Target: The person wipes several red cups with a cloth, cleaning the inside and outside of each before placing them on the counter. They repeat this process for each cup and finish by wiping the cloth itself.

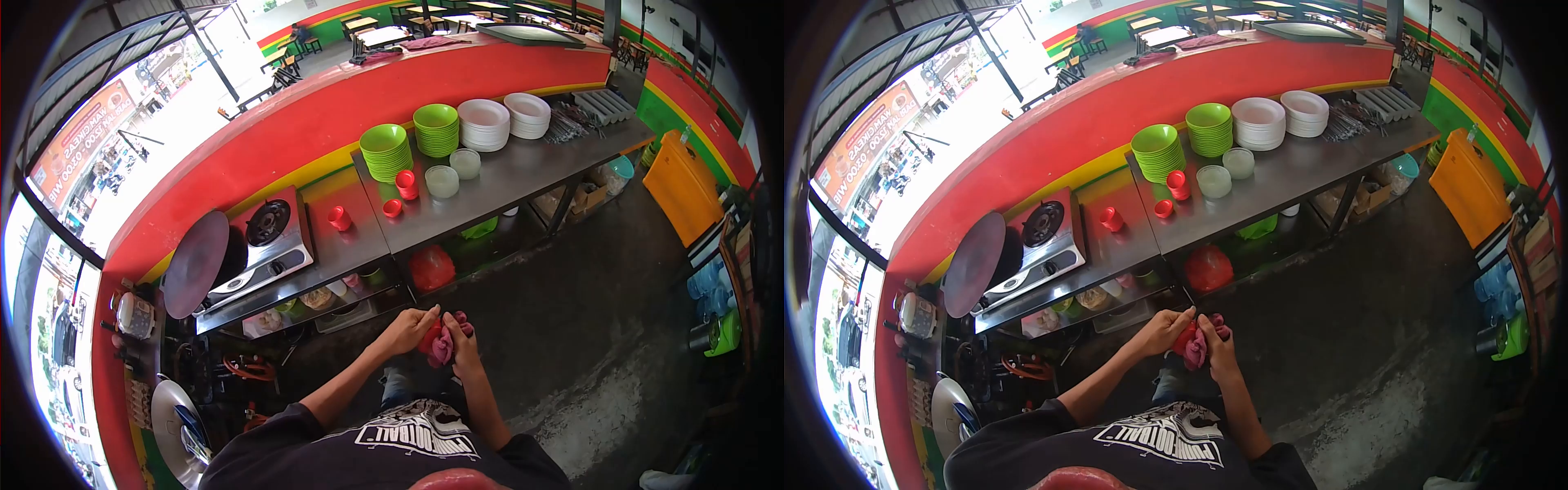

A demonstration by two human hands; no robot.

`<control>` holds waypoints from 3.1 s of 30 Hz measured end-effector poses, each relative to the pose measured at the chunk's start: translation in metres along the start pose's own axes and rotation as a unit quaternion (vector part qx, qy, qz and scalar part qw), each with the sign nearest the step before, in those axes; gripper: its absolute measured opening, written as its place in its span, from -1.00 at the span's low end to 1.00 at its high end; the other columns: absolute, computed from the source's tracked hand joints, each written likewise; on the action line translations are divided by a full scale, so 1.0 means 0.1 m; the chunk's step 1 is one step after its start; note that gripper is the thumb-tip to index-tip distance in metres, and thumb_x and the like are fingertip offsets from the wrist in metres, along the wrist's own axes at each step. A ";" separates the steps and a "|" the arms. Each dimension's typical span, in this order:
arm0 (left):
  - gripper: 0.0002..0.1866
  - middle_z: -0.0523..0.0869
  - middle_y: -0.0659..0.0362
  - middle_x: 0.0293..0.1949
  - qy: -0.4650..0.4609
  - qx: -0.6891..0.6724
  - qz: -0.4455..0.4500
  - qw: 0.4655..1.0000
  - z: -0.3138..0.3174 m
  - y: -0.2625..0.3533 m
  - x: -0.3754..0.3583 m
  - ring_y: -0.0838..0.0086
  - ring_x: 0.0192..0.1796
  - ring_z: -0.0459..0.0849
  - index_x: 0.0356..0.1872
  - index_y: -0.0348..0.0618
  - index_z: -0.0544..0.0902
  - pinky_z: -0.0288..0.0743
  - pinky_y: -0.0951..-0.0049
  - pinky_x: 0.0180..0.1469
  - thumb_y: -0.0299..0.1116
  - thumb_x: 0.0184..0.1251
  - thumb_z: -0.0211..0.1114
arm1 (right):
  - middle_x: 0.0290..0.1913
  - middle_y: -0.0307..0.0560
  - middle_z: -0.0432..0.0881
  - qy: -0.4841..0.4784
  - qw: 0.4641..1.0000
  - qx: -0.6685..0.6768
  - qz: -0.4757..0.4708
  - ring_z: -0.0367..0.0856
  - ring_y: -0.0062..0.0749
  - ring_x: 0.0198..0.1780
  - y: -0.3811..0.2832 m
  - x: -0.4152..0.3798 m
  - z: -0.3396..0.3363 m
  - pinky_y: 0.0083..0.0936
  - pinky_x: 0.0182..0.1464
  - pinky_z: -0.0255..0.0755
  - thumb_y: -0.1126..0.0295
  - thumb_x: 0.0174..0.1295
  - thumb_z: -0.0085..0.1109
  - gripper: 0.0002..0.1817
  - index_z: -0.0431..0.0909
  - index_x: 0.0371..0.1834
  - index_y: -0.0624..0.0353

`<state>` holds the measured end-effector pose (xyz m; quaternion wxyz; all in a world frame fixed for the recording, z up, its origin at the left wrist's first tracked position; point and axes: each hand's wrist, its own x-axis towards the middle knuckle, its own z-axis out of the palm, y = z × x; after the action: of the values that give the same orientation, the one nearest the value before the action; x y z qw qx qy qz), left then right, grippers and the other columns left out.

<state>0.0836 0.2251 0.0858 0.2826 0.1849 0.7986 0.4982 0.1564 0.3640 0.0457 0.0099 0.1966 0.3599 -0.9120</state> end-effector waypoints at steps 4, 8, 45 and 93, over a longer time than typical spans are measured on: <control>-0.38 0.41 0.39 -0.59 0.028 -0.050 0.018 0.998 -0.02 0.04 -0.07 0.70 -0.47 0.35 -0.48 -0.24 0.54 0.33 0.56 -0.40 0.06 0.65 -0.17 | -0.41 -0.40 0.54 -0.017 0.997 0.063 -0.038 0.50 -0.75 -0.44 0.10 0.15 -0.07 -0.71 -0.40 0.40 0.23 0.39 0.23 -0.82 0.55 -0.37 -0.01; -0.38 0.46 0.31 -0.58 0.069 -0.072 0.046 0.994 0.14 0.02 -0.12 0.65 -0.46 0.38 -0.43 -0.25 0.54 0.32 0.51 -0.39 0.06 0.66 -0.22 | -0.33 -0.36 0.57 0.022 0.989 0.141 -0.028 0.54 -0.71 -0.36 0.07 0.16 0.03 -0.70 -0.33 0.45 0.24 0.39 0.22 -0.85 0.55 -0.29 0.01; -0.60 0.64 0.30 -0.35 0.273 -0.253 -0.092 0.924 -2.00 -1.50 2.15 0.65 -0.25 0.51 -0.13 -0.27 0.69 0.39 0.58 -0.13 -0.05 0.51 0.22 | -0.41 -0.05 0.60 0.221 0.805 -0.466 -0.295 0.60 -0.16 -0.34 0.85 4.08 0.64 -0.31 -0.28 0.46 0.25 0.18 0.35 -0.74 0.54 -0.35 0.21; -0.55 0.26 0.09 0.52 0.309 0.299 0.004 0.903 -3.37 -2.51 2.43 0.10 0.56 0.16 0.41 -0.13 0.41 0.07 0.03 0.48 -0.30 0.58 -0.01 | -0.45 -0.02 0.55 0.413 0.575 -0.624 -0.331 0.57 0.06 -0.35 1.26 4.78 0.71 -0.02 -0.31 0.43 0.20 0.01 0.25 -0.75 0.47 -0.43 0.12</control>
<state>-0.3213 0.0227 -0.0894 -0.0484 0.1008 0.9565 0.2696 -0.2896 0.2822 -0.1643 -0.3223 0.3641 0.8450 -0.2225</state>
